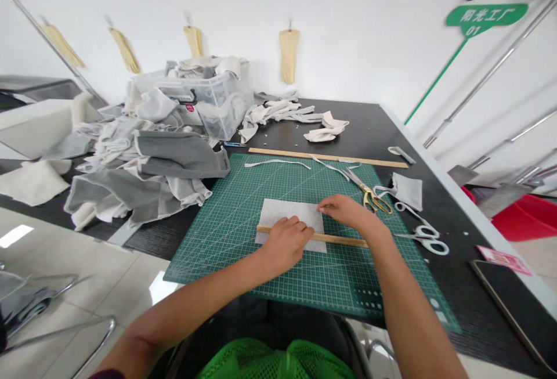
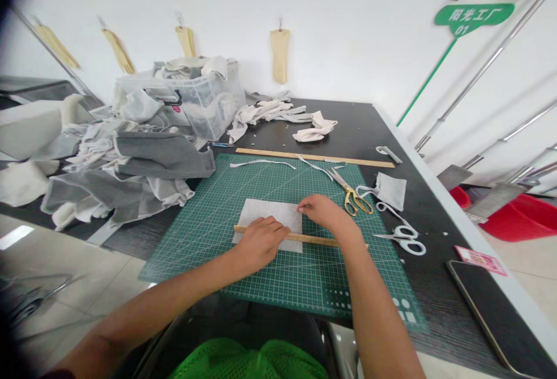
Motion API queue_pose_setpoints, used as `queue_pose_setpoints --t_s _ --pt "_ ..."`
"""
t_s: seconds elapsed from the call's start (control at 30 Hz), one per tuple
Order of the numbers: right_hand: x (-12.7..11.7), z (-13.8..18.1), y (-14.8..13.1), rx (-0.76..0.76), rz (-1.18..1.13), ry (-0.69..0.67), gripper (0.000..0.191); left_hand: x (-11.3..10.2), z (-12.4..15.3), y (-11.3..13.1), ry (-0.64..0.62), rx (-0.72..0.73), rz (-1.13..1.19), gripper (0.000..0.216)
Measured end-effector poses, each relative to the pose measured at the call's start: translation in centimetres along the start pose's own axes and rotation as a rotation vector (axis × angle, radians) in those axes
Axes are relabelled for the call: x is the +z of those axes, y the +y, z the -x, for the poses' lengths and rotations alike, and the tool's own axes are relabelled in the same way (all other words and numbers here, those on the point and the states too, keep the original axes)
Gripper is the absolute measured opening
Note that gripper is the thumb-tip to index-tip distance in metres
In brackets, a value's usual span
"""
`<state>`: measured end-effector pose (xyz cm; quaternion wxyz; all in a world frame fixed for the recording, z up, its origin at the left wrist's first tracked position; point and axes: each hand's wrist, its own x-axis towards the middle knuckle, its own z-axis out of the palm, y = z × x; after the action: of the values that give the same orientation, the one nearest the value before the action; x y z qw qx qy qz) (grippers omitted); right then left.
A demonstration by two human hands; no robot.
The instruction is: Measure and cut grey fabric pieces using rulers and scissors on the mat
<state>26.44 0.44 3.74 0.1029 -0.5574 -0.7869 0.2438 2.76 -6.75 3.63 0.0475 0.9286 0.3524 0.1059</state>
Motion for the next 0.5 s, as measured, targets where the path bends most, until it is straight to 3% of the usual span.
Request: queue_pose_setpoints --t_s 0.17,0.5 --pt "-0.4 0.4 -1.1 -0.004 0.078 -0.003 0.03 0.4 0.1 -0.1 0.089 -0.029 0.077 0.027" --pt "-0.4 0.3 -1.3 0.028 0.138 -0.025 0.029 -0.1 -1.8 -1.9 -0.057 0.103 0.132 0.021"
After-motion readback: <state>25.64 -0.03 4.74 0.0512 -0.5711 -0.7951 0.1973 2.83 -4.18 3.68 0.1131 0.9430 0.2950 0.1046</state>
